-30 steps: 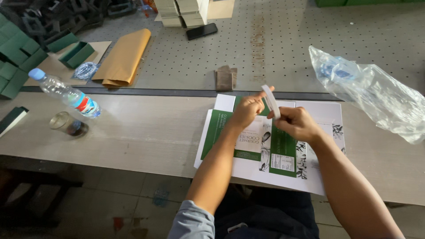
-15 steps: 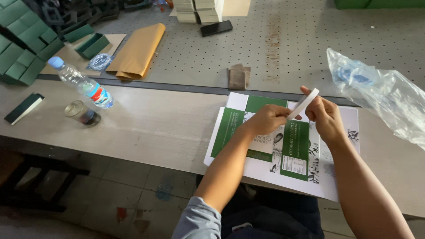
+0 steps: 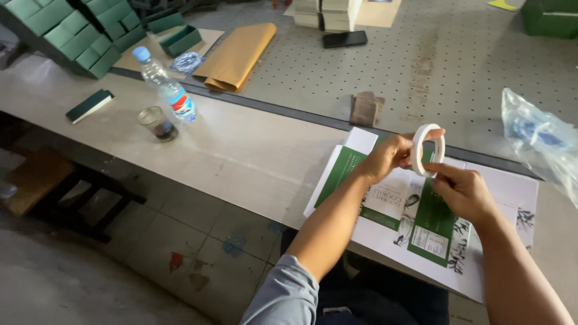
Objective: The person sits at a workbench and uses a roll of clear tape to seal a flat-packed cardboard box. They repeatedly attempt to find the tape's end and apply it to the box flaps. Finally, they fold the flaps to form the box.
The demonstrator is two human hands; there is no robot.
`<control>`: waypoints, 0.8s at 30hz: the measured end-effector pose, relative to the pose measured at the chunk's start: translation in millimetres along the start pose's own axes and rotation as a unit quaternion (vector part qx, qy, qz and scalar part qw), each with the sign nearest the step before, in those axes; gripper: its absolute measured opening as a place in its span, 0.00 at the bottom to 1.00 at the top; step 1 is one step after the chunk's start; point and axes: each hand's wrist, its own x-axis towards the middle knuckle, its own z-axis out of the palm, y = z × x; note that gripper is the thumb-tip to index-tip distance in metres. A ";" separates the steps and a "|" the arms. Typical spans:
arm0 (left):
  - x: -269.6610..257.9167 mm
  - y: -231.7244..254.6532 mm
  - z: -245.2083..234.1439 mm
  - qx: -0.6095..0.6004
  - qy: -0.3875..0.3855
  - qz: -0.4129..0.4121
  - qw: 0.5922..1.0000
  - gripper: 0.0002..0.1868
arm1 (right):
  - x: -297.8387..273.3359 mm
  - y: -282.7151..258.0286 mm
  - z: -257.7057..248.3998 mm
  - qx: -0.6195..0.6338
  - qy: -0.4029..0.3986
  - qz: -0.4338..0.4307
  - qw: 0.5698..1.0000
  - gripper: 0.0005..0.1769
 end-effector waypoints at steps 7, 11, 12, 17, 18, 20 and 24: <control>7.3 -10.0 -1.1 0.164 0.087 -0.029 0.982 0.30 | -5.0 -16.0 -13.7 0.214 -0.100 -0.001 0.972 0.23; 14.7 -45.5 -16.7 0.512 0.009 0.017 0.859 0.24 | -5.6 2.7 -22.5 0.338 -0.101 -0.046 0.935 0.28; 7.9 -36.5 -9.0 0.455 0.009 -0.048 0.889 0.25 | -6.7 1.1 -25.8 0.416 -0.105 -0.058 0.901 0.29; 4.8 -24.1 3.8 0.442 -0.008 -0.081 0.893 0.22 | -2.6 -26.4 -30.2 0.365 0.023 0.011 0.931 0.36; 6.8 -29.1 1.3 0.469 -0.027 -0.064 0.881 0.23 | -2.9 -53.0 -32.8 0.271 0.060 0.094 0.956 0.35; 7.2 -35.7 -3.5 0.408 -0.054 -0.035 0.911 0.18 | 1.5 -31.3 -26.5 0.101 0.037 0.077 0.991 0.36; 7.9 -29.7 -4.9 0.241 -0.076 0.057 0.966 0.07 | 9.5 -0.7 -11.4 -0.128 0.005 0.037 0.991 0.24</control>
